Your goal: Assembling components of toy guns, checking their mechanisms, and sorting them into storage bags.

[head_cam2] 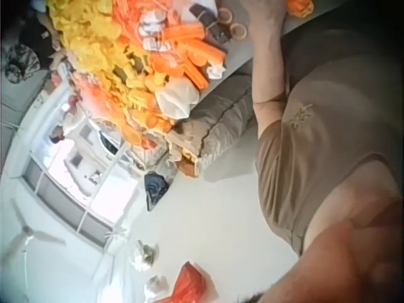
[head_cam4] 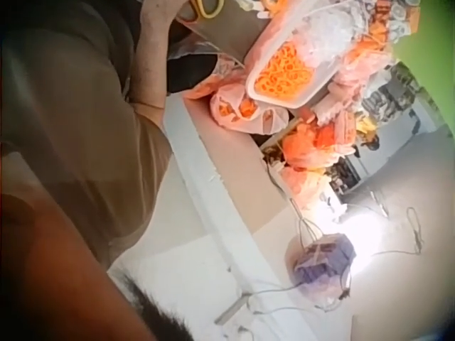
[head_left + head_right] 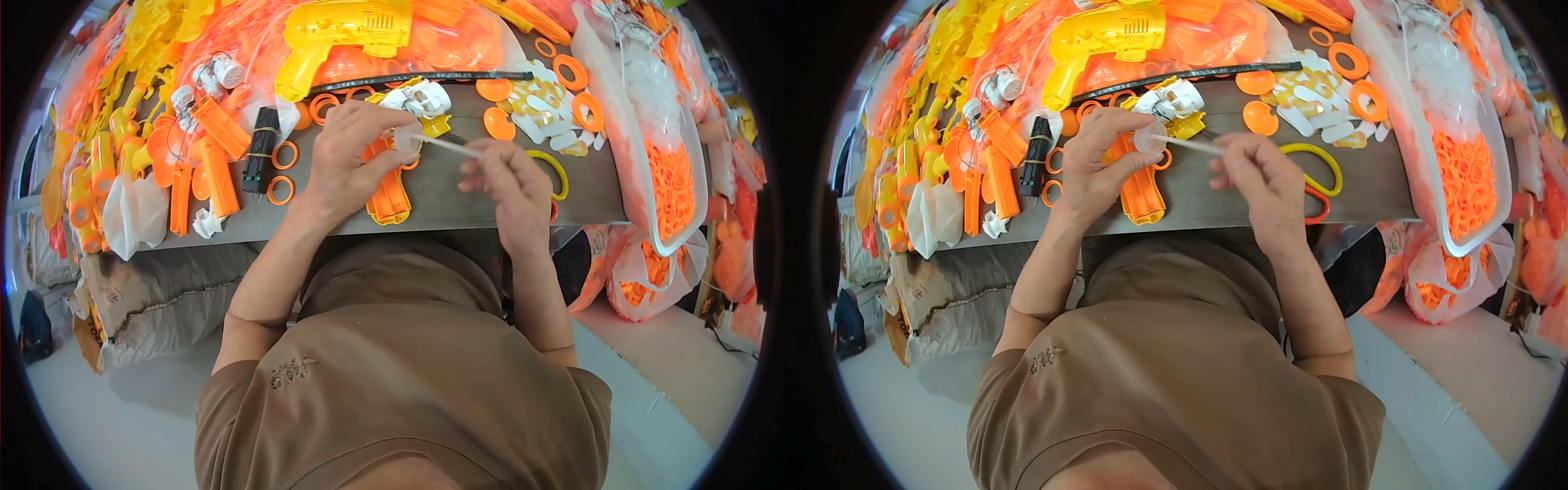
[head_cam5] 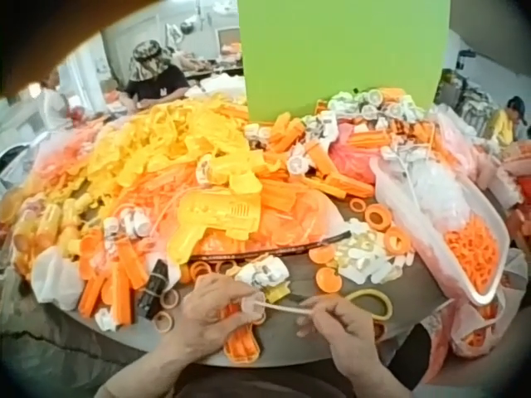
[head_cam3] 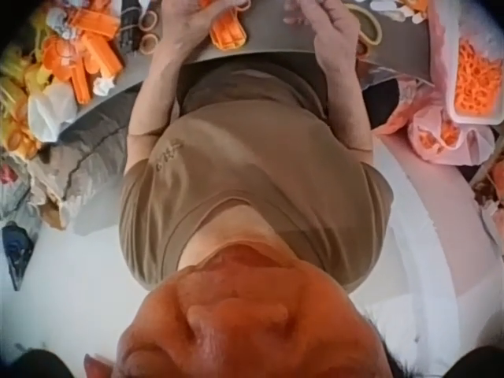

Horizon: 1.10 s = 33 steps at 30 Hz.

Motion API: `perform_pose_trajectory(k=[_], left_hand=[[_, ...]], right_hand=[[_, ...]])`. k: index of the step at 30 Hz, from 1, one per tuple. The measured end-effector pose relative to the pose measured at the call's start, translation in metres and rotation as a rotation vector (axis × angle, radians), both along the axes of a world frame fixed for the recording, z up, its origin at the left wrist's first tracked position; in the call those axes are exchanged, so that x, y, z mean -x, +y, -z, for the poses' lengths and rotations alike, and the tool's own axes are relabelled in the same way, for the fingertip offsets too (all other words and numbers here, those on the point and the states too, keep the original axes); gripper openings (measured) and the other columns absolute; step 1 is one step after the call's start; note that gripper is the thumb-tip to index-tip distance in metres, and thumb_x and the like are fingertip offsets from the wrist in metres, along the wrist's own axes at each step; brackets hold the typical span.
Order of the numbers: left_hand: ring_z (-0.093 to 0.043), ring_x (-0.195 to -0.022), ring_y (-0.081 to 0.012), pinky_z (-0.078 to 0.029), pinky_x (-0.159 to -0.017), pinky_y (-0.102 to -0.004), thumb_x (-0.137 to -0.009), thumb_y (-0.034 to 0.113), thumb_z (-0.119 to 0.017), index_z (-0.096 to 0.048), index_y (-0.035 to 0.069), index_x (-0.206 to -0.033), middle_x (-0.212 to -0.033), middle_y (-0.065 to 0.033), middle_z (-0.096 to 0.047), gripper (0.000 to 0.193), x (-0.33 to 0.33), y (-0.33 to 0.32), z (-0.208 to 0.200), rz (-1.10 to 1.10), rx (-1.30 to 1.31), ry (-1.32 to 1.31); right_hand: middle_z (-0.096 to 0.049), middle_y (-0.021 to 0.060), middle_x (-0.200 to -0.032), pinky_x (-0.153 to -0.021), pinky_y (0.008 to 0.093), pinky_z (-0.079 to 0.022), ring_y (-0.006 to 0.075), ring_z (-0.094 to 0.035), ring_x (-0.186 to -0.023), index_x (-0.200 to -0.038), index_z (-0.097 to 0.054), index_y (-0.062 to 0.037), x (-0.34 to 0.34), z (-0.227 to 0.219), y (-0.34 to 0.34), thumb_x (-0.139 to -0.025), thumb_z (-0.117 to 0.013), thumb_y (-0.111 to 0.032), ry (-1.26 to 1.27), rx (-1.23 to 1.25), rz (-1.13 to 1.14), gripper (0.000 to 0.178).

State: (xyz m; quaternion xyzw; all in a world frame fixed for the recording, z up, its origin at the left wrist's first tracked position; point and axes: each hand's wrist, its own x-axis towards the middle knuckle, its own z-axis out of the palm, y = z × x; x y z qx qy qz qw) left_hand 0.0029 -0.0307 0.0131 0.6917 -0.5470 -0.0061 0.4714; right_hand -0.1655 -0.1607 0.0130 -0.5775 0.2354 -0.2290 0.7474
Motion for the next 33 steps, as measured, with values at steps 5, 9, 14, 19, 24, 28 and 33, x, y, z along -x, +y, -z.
perform_pose_trajectory(k=[5, 9, 14, 19, 24, 28, 33], left_hand=[[-0.057, -0.091, -0.0187, -0.043, -0.082, -0.0300, -0.065, 0.006, -0.074, -0.065, 0.006, -0.099, -0.093, -0.0039, -0.065, 0.036, 0.001, 0.000, -0.004, 0.074, -0.018, 0.323], [-0.057, -0.091, -0.0182, -0.043, -0.083, -0.0300, -0.064, 0.006, -0.074, -0.065, 0.005, -0.100, -0.096, -0.0049, -0.065, 0.037, -0.002, 0.001, -0.004, 0.107, -0.035, 0.344], [-0.057, -0.091, -0.0187, -0.043, -0.083, -0.0303, -0.066, 0.007, -0.073, -0.064, 0.005, -0.102, -0.098, -0.0058, -0.064, 0.037, 0.000, 0.002, -0.016, 0.098, -0.085, 0.295], [-0.057, -0.089, -0.0186, -0.044, -0.080, -0.0315, -0.073, 0.006, -0.067, -0.062, 0.004, -0.103, -0.092, -0.0051, -0.063, 0.030, -0.005, -0.004, -0.014, 0.196, -0.126, 0.364], [-0.057, -0.084, -0.0213, -0.045, -0.075, -0.0322, -0.073, 0.005, -0.066, -0.061, 0.004, -0.100, -0.089, -0.0072, -0.062, 0.026, -0.007, -0.020, -0.016, 0.230, -0.142, 0.059], [-0.056, -0.081, -0.0243, -0.046, -0.072, -0.0327, -0.074, 0.004, -0.063, -0.062, 0.005, -0.097, -0.088, -0.0089, -0.061, 0.023, -0.007, -0.025, -0.010, 0.226, -0.123, -0.101], [-0.057, -0.080, -0.0216, -0.047, -0.070, -0.0313, -0.075, 0.003, -0.062, -0.062, 0.005, -0.097, -0.088, -0.0082, -0.061, 0.022, -0.005, -0.015, -0.013, 0.201, -0.126, -0.030]], right_hand=[[-0.059, 0.0103, -0.087, -0.056, 0.0257, -0.048, 0.0140, -0.056, -0.067, -0.095, -0.055, 0.0007, -0.017, 0.015, -0.024, -0.092, -0.047, -0.019, -0.222, -0.287, -0.089, 0.022], [-0.058, 0.0066, -0.076, -0.049, 0.0214, -0.044, 0.0097, -0.053, -0.057, -0.091, -0.056, -0.0002, -0.037, 0.003, -0.002, -0.088, -0.053, -0.014, 0.036, -0.214, -0.241, 0.014], [-0.053, 0.0016, -0.064, -0.046, 0.0180, -0.037, 0.0052, -0.048, -0.053, -0.085, -0.055, -0.0013, -0.041, -0.005, 0.003, -0.088, -0.054, -0.009, 0.004, 0.096, -0.168, 0.008], [-0.054, 0.0027, -0.072, -0.049, 0.0206, -0.041, 0.0064, -0.050, -0.058, -0.088, -0.054, 0.0000, -0.035, 0.013, 0.005, -0.087, -0.055, -0.006, -0.056, 0.714, 0.028, 0.006], [-0.056, 0.0106, -0.091, -0.056, 0.0243, -0.049, 0.0127, -0.056, -0.069, -0.101, -0.051, 0.0026, -0.025, 0.026, 0.001, -0.089, -0.053, -0.009, 0.028, 0.686, 0.059, 0.017], [-0.053, 0.0195, -0.108, -0.065, 0.0303, -0.055, 0.0222, -0.061, -0.083, -0.120, -0.042, 0.0056, -0.026, 0.013, -0.004, -0.091, -0.048, -0.013, 0.090, -0.051, 0.031, 0.035], [-0.054, 0.0176, -0.108, -0.069, 0.0320, -0.055, 0.0227, -0.061, -0.089, -0.117, -0.044, 0.0050, -0.031, 0.015, 0.003, -0.089, -0.048, -0.010, 0.043, -0.129, -0.058, 0.032]])
